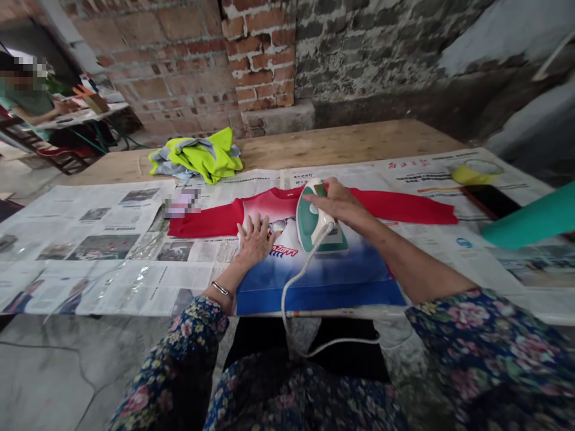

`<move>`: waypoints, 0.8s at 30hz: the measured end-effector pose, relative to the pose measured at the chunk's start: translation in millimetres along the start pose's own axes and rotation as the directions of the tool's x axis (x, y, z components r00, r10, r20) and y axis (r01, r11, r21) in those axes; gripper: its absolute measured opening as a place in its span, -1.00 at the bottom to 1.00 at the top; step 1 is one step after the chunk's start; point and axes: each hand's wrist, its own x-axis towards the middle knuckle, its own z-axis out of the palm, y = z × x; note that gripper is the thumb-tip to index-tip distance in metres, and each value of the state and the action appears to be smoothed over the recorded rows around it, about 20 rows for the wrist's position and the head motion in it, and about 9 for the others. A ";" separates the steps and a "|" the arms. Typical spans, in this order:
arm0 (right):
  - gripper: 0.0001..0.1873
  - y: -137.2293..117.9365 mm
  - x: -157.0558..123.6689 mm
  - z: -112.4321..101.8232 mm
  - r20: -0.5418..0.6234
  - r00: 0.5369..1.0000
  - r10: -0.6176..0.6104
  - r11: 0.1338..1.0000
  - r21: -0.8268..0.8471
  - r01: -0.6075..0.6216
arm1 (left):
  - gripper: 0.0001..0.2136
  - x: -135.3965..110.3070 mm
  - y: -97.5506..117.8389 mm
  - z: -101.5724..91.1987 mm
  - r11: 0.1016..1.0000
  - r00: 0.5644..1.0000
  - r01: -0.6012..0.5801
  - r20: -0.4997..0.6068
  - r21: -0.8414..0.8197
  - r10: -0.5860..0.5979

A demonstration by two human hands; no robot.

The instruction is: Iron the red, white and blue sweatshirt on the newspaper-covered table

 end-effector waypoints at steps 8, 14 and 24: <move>-0.49 -27.1 9.2 2.0 0.212 0.926 0.313 0.934 0.108 -0.341 | -0.31 -3.4 -0.7 8.8 0.999 0.998 -0.016 -0.055 0.037 0.018; -0.48 -29.8 28.2 3.5 0.218 0.962 0.162 0.951 0.227 -0.211 | -0.33 -6.3 0.0 12.2 0.999 0.995 -0.032 -0.094 0.040 0.036; -0.63 -48.7 73.0 67.6 0.323 0.945 0.054 0.982 0.153 -0.109 | -0.32 -6.2 -1.3 18.5 0.998 0.996 -0.016 -0.086 0.063 0.022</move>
